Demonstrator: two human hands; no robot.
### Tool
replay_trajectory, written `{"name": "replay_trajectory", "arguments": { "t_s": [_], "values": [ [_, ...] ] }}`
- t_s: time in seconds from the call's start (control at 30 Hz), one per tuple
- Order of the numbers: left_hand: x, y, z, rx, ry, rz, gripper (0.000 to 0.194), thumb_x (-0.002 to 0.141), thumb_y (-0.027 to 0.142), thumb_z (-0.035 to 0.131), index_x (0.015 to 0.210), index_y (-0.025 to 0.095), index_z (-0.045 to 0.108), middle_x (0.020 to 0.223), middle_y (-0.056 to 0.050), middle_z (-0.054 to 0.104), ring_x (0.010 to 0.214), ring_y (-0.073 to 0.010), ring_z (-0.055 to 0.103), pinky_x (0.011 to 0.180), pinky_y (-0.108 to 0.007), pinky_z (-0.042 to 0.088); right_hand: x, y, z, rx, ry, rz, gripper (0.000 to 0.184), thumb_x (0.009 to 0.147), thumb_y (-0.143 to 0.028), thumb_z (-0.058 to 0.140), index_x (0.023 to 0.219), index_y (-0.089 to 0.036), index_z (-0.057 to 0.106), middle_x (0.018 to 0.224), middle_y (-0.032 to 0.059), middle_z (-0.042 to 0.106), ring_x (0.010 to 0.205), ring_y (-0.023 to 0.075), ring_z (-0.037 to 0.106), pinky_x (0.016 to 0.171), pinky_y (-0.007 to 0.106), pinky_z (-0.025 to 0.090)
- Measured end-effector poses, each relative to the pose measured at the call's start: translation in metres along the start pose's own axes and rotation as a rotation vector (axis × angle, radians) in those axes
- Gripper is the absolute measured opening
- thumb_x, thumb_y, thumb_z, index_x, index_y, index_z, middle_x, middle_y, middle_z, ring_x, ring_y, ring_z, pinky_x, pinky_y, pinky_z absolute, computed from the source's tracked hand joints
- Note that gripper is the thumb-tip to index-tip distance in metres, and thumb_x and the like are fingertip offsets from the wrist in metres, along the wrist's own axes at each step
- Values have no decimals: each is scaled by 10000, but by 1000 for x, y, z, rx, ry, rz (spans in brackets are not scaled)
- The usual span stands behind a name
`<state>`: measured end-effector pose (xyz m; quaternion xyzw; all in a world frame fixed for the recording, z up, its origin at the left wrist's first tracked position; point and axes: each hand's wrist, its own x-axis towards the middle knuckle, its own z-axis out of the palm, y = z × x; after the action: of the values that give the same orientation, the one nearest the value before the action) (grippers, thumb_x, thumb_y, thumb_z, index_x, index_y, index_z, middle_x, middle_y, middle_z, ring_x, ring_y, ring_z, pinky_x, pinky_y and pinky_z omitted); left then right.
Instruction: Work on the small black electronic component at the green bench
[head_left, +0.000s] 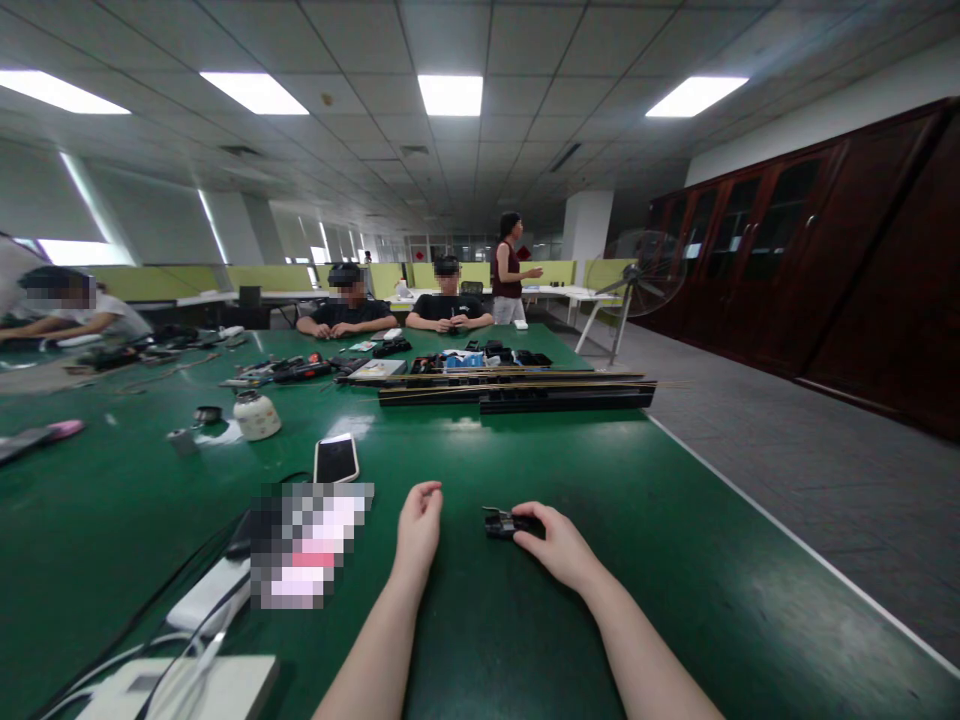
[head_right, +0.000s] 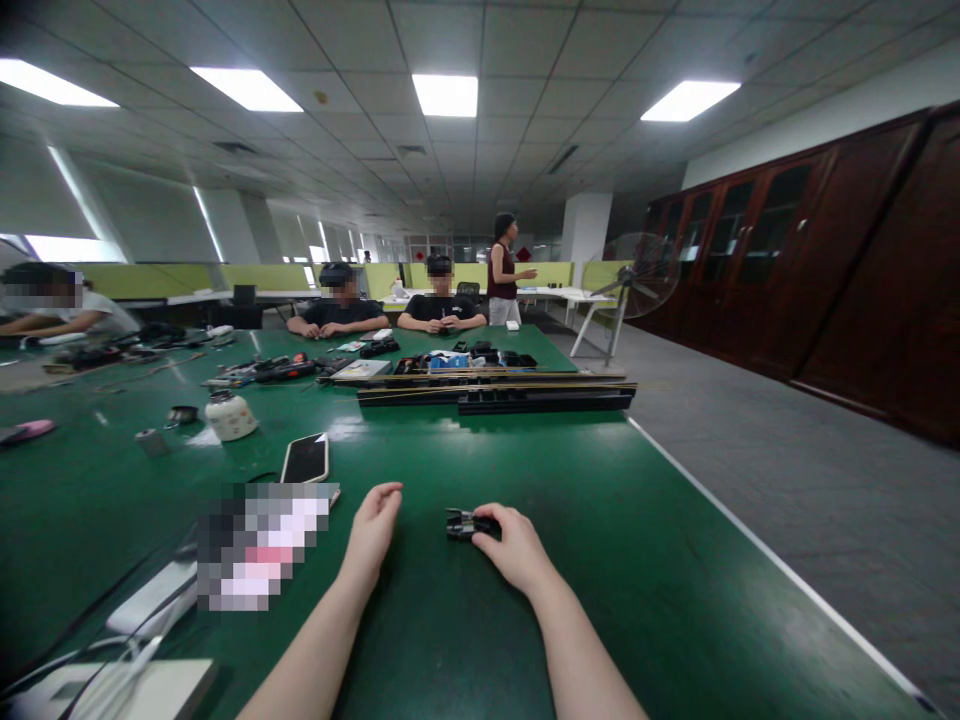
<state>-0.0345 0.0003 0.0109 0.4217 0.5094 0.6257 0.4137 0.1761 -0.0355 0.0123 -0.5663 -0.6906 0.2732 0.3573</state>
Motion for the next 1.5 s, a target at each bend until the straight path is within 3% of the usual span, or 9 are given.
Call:
{"name": "replay_trajectory", "arguments": {
  "t_s": [0.07,0.13,0.2,0.27,0.37,0.73,1.5],
  "values": [
    [-9,-2,7,68,-144,60,328,577,297,746,866,179,647,664,15,630,669,-176,613,666,-291,487,0,0,0,-2,-6,-16,271,704,-244,616,974,-249,637,996,33,673,962,218,599,892,371,436],
    [-18,-5,12,159,-284,122,446,482,165,783,911,190,666,931,-46,684,963,-248,588,908,-355,411,0,-1,-1,-3,-15,-33,267,704,-241,616,970,-245,642,987,34,677,949,215,603,885,364,442],
    [-25,-10,13,529,-528,300,508,589,193,731,1083,193,614,1141,-91,623,1108,-279,514,1000,-425,323,0,-1,-1,-3,-23,-50,272,706,-237,612,976,-238,645,987,37,680,946,214,605,885,366,444],
    [-27,-13,13,765,-623,391,495,688,200,662,1172,179,559,1222,-109,571,1155,-271,478,1014,-427,312,-1,-2,-1,-3,-30,-65,278,703,-237,613,979,-238,651,998,38,682,957,217,602,897,373,439],
    [-27,-15,12,871,-638,430,441,751,188,598,1188,167,545,1212,-108,574,1150,-256,480,1002,-402,335,-1,-3,-1,-11,-33,-81,272,680,-235,635,950,-246,666,1006,34,685,970,226,596,912,384,427],
    [-24,-10,10,845,-663,429,379,757,215,607,1134,197,580,1120,-78,610,1069,-248,525,948,-381,380,-3,-11,9,-41,-10,-87,202,664,-225,642,864,-242,665,936,28,688,920,216,597,858,353,441],
    [-23,-1,5,778,-715,391,381,731,187,620,1109,197,574,1066,-73,597,1038,-238,517,932,-371,391,-6,-16,7,-18,-31,-108,168,674,-209,634,836,-241,663,974,33,683,961,228,579,883,366,408]
  ]
}}
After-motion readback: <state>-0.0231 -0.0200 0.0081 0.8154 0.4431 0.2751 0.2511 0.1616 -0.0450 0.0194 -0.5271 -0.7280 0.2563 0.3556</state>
